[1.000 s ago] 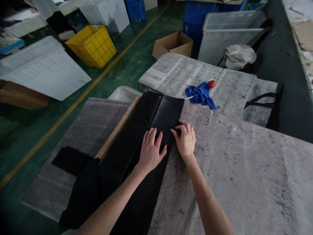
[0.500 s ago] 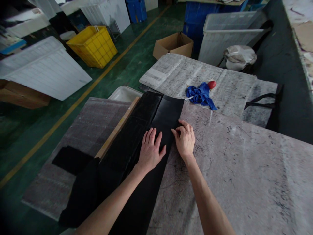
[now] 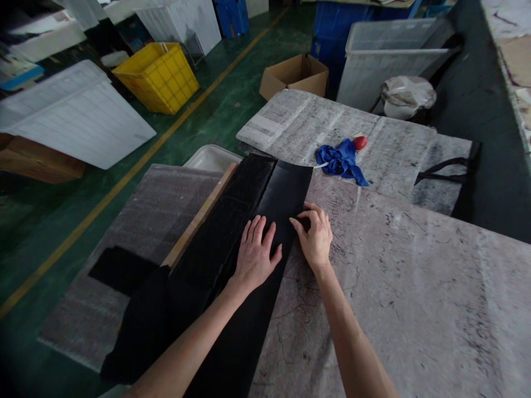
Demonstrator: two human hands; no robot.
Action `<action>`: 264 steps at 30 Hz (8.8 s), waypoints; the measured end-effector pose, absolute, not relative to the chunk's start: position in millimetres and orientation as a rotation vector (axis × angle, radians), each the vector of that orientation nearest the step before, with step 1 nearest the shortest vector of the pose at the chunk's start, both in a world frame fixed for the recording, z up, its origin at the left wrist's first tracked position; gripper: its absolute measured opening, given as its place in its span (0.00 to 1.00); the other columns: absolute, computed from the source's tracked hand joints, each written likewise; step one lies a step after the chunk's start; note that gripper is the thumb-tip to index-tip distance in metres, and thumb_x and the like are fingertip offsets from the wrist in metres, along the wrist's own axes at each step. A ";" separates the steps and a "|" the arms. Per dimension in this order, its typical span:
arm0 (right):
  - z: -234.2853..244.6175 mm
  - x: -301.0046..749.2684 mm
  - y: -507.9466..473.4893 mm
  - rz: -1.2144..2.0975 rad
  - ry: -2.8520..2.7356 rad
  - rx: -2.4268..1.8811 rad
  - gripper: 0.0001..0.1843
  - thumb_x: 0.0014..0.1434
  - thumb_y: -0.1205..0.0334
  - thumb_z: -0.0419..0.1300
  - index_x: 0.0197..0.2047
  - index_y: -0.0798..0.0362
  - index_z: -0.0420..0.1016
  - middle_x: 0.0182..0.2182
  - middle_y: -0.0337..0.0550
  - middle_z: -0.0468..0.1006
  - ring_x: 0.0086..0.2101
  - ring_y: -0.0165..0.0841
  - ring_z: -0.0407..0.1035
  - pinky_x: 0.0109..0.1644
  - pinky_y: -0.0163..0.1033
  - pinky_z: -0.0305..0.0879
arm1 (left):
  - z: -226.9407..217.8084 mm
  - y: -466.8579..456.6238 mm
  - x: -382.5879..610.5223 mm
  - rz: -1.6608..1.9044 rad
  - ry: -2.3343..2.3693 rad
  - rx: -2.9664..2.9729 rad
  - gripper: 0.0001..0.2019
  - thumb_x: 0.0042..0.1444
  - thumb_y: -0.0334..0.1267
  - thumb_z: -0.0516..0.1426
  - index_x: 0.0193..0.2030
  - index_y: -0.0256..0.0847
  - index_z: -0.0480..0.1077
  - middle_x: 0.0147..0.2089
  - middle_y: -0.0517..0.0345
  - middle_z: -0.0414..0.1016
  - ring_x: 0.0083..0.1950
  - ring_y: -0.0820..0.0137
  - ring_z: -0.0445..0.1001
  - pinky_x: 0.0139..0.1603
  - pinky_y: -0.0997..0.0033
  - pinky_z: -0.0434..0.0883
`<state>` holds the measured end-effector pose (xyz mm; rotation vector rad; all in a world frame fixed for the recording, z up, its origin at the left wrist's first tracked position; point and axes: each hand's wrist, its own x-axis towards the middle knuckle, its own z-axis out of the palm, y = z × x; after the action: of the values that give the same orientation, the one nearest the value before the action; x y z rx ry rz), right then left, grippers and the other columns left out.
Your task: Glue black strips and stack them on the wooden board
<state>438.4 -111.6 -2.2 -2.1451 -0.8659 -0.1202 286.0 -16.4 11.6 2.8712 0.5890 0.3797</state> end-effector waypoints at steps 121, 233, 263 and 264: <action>-4.9 439.2 -111.5 -0.181 -0.915 -2.145 0.06 0.63 0.57 0.60 0.36 0.48 0.77 0.49 0.46 0.79 0.50 0.43 0.71 0.54 0.50 0.68 | 13.5 -21.5 273.9 0.210 0.515 2.890 0.30 0.66 0.38 0.48 0.73 0.31 0.48 0.77 0.46 0.45 0.77 0.60 0.44 0.76 0.53 0.51; -9.3 441.7 -112.2 -0.172 -1.083 -2.185 0.22 0.54 0.39 0.65 0.43 0.46 0.77 0.55 0.45 0.76 0.60 0.47 0.65 0.65 0.60 0.59 | 11.5 -27.4 256.7 0.291 0.455 2.864 0.25 0.67 0.35 0.48 0.69 0.30 0.58 0.70 0.46 0.62 0.73 0.59 0.57 0.74 0.54 0.59; -7.8 440.6 -111.6 -0.166 -1.065 -2.178 0.19 0.56 0.40 0.65 0.42 0.45 0.77 0.54 0.44 0.77 0.59 0.47 0.66 0.63 0.58 0.60 | 12.2 -31.8 246.5 0.266 0.466 2.850 0.25 0.67 0.35 0.49 0.69 0.31 0.58 0.71 0.46 0.62 0.74 0.61 0.56 0.75 0.54 0.57; -8.3 440.8 -111.7 -0.170 -1.067 -2.173 0.20 0.56 0.40 0.65 0.42 0.45 0.77 0.54 0.44 0.77 0.59 0.47 0.66 0.63 0.58 0.60 | 12.0 -31.9 246.4 0.269 0.467 2.852 0.25 0.67 0.35 0.49 0.69 0.30 0.57 0.71 0.46 0.62 0.74 0.61 0.55 0.75 0.54 0.57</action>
<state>440.8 -111.7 -8.3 -2.1733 -1.0667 -0.1703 246.4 -31.9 12.0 2.8516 0.4672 0.2685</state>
